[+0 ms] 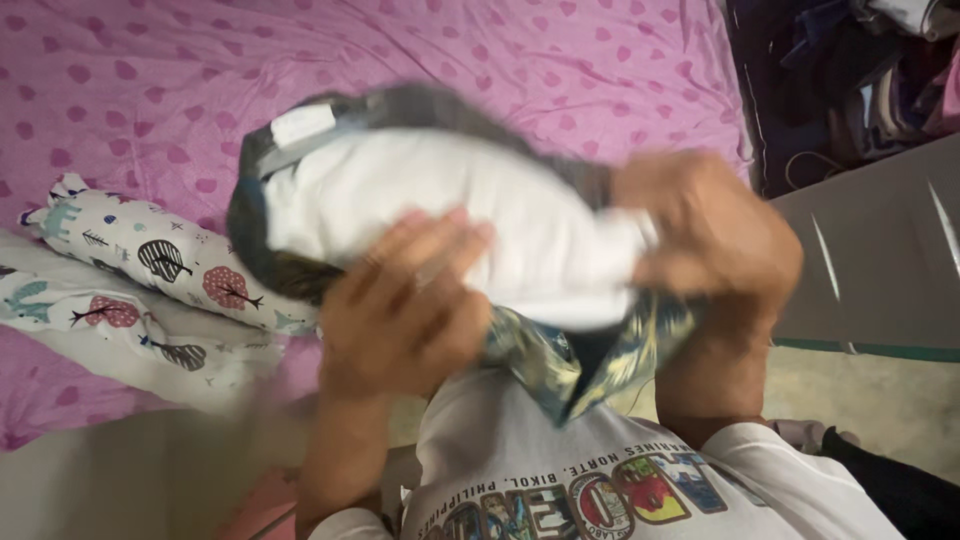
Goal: The person inserts a white pillow into a dark floral pillowcase on a bed. They align the pillow, push it into the case, and smooth the fabric to fit the pillow fully inside.
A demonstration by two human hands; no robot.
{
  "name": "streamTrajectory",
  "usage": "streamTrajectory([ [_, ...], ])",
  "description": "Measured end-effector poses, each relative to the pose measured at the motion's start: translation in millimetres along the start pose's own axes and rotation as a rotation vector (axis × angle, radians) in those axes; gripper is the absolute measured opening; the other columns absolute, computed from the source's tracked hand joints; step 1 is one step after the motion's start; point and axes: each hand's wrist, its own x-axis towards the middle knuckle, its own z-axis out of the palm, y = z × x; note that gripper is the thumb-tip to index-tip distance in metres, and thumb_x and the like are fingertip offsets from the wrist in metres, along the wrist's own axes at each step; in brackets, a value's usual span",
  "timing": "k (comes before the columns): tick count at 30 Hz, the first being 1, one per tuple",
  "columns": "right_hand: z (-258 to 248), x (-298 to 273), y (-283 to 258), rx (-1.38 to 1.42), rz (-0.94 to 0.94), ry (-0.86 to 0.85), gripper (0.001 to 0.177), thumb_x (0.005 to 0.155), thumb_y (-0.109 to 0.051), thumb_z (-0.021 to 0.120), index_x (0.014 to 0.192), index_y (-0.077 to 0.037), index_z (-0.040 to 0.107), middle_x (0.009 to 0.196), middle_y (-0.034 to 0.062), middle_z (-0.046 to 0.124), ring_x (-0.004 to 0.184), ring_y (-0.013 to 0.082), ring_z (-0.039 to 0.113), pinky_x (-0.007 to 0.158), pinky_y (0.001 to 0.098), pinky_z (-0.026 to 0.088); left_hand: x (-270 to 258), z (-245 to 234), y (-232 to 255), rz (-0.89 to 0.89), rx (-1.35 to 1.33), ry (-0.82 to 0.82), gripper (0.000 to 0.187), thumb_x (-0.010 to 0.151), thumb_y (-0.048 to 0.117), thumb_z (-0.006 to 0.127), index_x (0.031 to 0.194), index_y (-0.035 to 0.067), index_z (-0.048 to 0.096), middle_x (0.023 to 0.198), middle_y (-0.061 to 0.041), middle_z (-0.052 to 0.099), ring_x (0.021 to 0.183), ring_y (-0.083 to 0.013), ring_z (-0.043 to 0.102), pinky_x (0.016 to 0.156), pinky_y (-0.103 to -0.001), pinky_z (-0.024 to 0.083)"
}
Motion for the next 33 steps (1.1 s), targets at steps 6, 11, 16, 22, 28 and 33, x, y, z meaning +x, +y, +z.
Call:
streamTrajectory([
  [6,12,-42,-16,0.449,-0.346,-0.260,0.021,0.079,-0.015,0.077,0.068,-0.008,0.061,0.101,0.0213,0.084,0.060,0.0160,0.070,0.053,0.0326,0.051,-21,0,-7,-0.235,-0.003,-0.092,0.021,0.088,0.006,0.062,0.109,0.007,0.061,0.083,-0.007,0.065,0.079,-0.0269,0.069,0.077,-0.041,0.056],
  [11,12,-56,5,0.358,-0.536,0.277,0.007,0.095,-0.006,0.065,0.097,-0.005,0.071,0.083,0.0099,0.072,0.077,0.0180,0.078,0.064,0.0323,0.060,-36,-7,16,-0.445,-0.032,-0.267,0.031,0.088,0.005,0.071,0.118,0.006,0.062,0.069,-0.005,0.060,0.061,-0.0253,0.062,0.061,-0.041,0.050],
  [16,16,-66,-15,0.096,-0.099,0.328,0.019,0.095,-0.017,0.067,0.109,-0.005,0.071,0.085,0.0074,0.074,0.075,0.0161,0.071,0.066,0.0348,0.054,-27,-10,28,-0.602,0.055,-0.343,0.030,0.088,0.008,0.073,0.117,0.007,0.063,0.061,-0.006,0.059,0.054,-0.0272,0.061,0.053,-0.042,0.047],
  [22,30,-25,-97,-0.291,-0.001,0.239,0.025,0.093,-0.016,0.067,0.116,-0.007,0.074,0.085,0.0066,0.074,0.073,0.0168,0.065,0.065,0.0370,0.051,-16,-4,32,-0.664,0.125,-0.311,0.026,0.097,0.011,0.071,0.121,0.006,0.061,0.069,-0.007,0.062,0.060,-0.0271,0.064,0.055,-0.041,0.048],
  [28,39,-20,-58,-0.317,-0.080,0.252,0.027,0.099,-0.003,0.063,0.119,-0.010,0.079,0.074,0.0026,0.073,0.060,0.0109,0.054,0.056,0.0342,0.043,-27,-39,10,-0.464,0.140,-0.296,0.025,0.089,0.026,0.078,0.101,0.009,0.065,0.091,-0.008,0.070,0.081,-0.0276,0.068,0.073,-0.039,0.052],
  [33,48,-49,-11,0.019,0.035,0.598,0.040,0.082,-0.013,0.064,0.119,-0.004,0.075,0.077,0.0091,0.068,0.058,0.0109,0.048,0.049,0.0280,0.036,-38,-69,-13,-0.410,0.296,-0.208,0.019,0.097,0.000,0.066,0.114,0.009,0.067,0.106,-0.005,0.070,0.105,-0.0235,0.068,0.115,-0.044,0.042],
])
